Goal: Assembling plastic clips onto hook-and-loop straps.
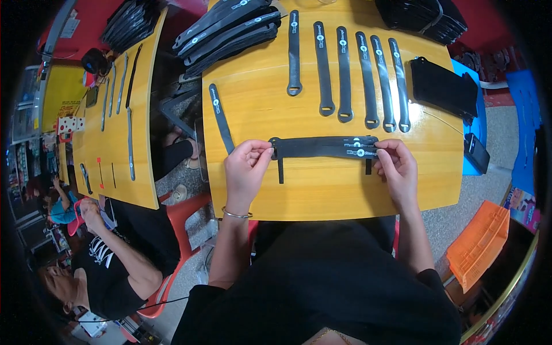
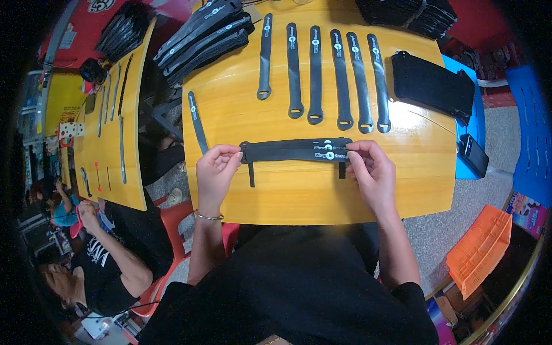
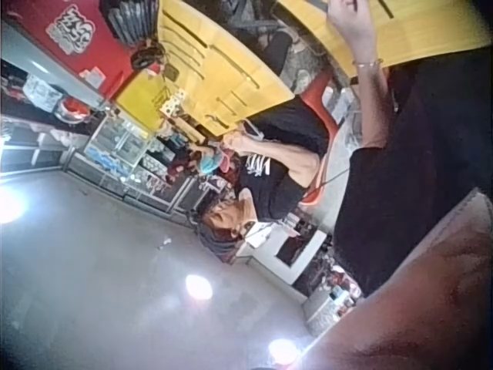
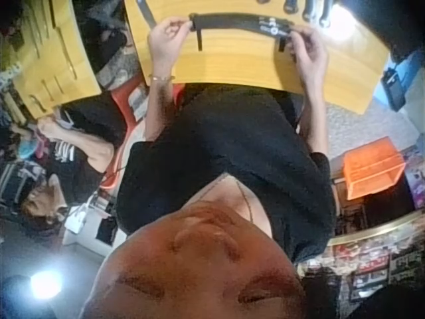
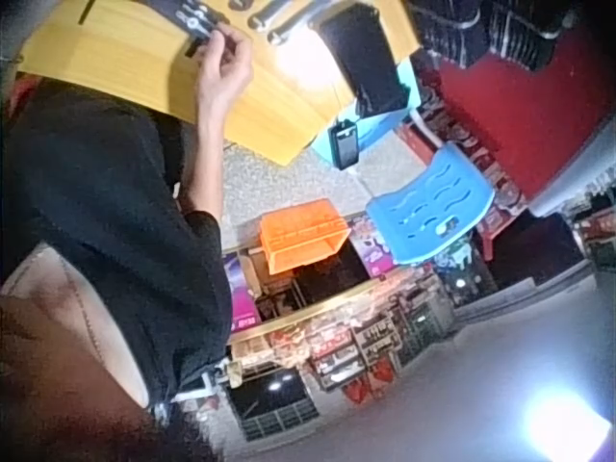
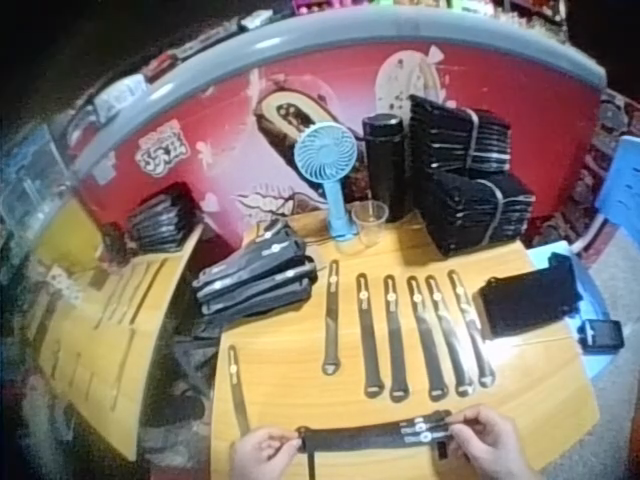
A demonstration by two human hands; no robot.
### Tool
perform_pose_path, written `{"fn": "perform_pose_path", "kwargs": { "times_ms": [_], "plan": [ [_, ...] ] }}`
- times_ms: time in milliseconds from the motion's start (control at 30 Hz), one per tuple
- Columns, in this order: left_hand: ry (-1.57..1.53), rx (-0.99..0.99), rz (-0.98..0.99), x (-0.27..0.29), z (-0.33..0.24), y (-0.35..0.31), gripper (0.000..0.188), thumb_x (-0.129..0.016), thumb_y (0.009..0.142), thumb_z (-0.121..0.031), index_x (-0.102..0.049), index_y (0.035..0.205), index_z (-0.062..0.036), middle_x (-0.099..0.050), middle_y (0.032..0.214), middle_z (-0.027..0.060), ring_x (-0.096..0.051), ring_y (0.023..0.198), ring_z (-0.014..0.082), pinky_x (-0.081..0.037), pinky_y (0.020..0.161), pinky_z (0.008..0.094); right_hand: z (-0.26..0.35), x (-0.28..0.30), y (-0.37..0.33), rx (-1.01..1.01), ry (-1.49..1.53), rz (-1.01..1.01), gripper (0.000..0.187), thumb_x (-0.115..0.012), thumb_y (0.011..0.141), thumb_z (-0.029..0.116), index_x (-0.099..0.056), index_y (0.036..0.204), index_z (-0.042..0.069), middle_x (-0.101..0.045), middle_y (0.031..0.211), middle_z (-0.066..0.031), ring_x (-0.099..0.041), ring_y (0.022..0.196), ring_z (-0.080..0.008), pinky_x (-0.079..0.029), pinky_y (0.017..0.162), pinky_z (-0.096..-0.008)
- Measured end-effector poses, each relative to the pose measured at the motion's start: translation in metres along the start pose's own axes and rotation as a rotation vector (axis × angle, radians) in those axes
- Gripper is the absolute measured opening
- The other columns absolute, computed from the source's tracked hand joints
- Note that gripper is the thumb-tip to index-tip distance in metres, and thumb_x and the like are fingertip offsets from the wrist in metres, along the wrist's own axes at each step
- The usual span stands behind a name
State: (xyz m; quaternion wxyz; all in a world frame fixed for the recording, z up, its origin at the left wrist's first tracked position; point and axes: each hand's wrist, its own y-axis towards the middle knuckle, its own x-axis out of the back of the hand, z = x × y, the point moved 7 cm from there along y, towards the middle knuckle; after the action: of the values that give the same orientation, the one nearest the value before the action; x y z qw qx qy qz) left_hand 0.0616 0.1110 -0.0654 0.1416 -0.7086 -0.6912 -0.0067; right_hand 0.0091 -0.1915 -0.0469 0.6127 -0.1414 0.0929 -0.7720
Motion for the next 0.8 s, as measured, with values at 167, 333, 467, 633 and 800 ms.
{"fn": "perform_pose_path", "kwargs": {
  "times_ms": [167,333,467,633,800],
  "plan": [
    [-0.001,-0.010,-0.011,0.0006,0.0007,-0.0009,0.008,-0.064,0.082,0.005,-0.062,0.090,0.0050,-0.063,0.079,0.0040,-0.059,0.068,0.0046,-0.046,0.058,0.0158,-0.0011,0.0007,0.0011,0.008,-0.041,-0.003,0.010,-0.056,0.091,0.005,-0.057,0.101,0.003,-0.057,0.081,0.0006,-0.052,0.064,-0.0040,-0.040,0.056,-0.0165],
    [0.010,-0.014,-0.020,0.0013,0.0042,-0.0009,0.008,-0.064,0.082,0.005,-0.062,0.089,0.0050,-0.063,0.079,0.0041,-0.059,0.068,0.0049,-0.047,0.058,0.0160,-0.0007,-0.0005,0.0014,0.016,-0.062,0.006,0.009,-0.056,0.091,0.006,-0.056,0.100,0.003,-0.057,0.081,0.0010,-0.052,0.064,-0.0038,-0.040,0.055,-0.0162],
    [0.015,-0.012,-0.028,0.0015,0.0040,-0.0011,0.008,-0.065,0.081,0.005,-0.062,0.089,0.0051,-0.063,0.078,0.0042,-0.059,0.067,0.0049,-0.047,0.058,0.0161,-0.0002,-0.0003,0.0012,0.023,-0.076,0.006,0.009,-0.056,0.091,0.006,-0.056,0.100,0.004,-0.057,0.081,0.0013,-0.052,0.064,-0.0036,-0.039,0.054,-0.0157],
    [0.026,0.004,-0.034,0.0012,0.0023,-0.0015,0.008,-0.064,0.081,0.005,-0.063,0.090,0.0051,-0.063,0.078,0.0043,-0.059,0.066,0.0050,-0.046,0.057,0.0161,0.0013,-0.0007,0.0017,0.024,-0.065,0.002,0.009,-0.056,0.091,0.006,-0.056,0.099,0.004,-0.057,0.081,0.0015,-0.052,0.064,-0.0033,-0.039,0.054,-0.0155],
    [0.026,0.004,-0.024,0.0027,0.0064,-0.0011,0.008,-0.064,0.082,0.004,-0.063,0.090,0.0053,-0.063,0.079,0.0045,-0.059,0.066,0.0051,-0.047,0.058,0.0161,0.0001,-0.0009,0.0023,0.020,-0.069,0.003,0.009,-0.056,0.091,0.006,-0.056,0.099,0.004,-0.057,0.081,0.0015,-0.052,0.063,-0.0031,-0.039,0.053,-0.0156]
  ]
}}
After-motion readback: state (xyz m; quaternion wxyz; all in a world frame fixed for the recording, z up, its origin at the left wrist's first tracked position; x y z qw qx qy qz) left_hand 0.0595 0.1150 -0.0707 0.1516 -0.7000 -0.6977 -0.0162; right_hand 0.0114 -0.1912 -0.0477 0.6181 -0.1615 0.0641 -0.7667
